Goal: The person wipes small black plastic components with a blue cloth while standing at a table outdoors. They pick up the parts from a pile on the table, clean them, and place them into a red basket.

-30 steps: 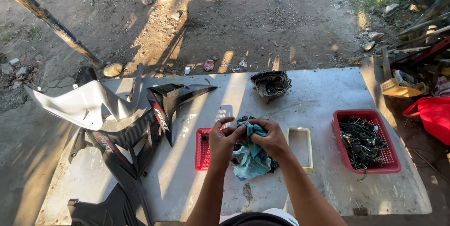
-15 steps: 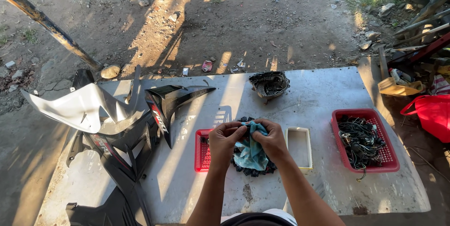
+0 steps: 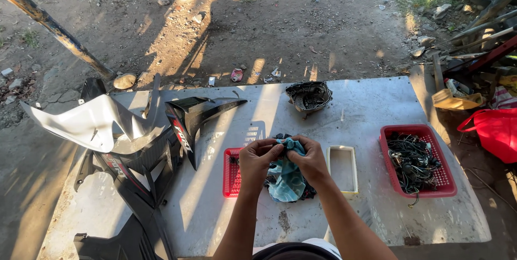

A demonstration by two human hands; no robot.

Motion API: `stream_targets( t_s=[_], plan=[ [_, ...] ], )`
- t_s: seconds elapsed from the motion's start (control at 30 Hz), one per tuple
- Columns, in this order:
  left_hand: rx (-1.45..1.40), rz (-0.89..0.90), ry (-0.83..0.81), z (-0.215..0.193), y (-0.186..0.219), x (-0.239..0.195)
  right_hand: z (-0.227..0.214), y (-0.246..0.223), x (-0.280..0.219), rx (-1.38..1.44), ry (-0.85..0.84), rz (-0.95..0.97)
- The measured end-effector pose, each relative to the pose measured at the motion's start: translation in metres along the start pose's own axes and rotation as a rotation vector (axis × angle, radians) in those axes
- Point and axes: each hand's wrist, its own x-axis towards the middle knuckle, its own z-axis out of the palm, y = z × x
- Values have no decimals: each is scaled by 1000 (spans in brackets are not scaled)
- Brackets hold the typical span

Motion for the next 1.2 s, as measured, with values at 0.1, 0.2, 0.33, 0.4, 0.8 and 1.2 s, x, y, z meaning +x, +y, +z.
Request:
stream_targets(
  t_s=[0.1, 0.2, 0.33, 0.4, 0.8, 1.2],
  plan=[
    [-2, -11, -27, 5, 2, -4, -10, 15, 5, -20, 63, -24],
    [-29, 0, -28, 5, -2, -3, -8, 13, 3, -33, 87, -6],
    [-36, 35, 6, 12, 5, -6, 2, 2, 0, -30, 109, 5],
    [-16, 72, 54, 12, 7, -6, 8, -17, -5, -17, 46, -11],
    [18, 38, -2, 8, 1, -4, 5, 7, -5, 0, 135, 25],
    [89, 79, -44, 2, -5, 6, 9, -12, -2, -96, 49, 1]
  ],
)
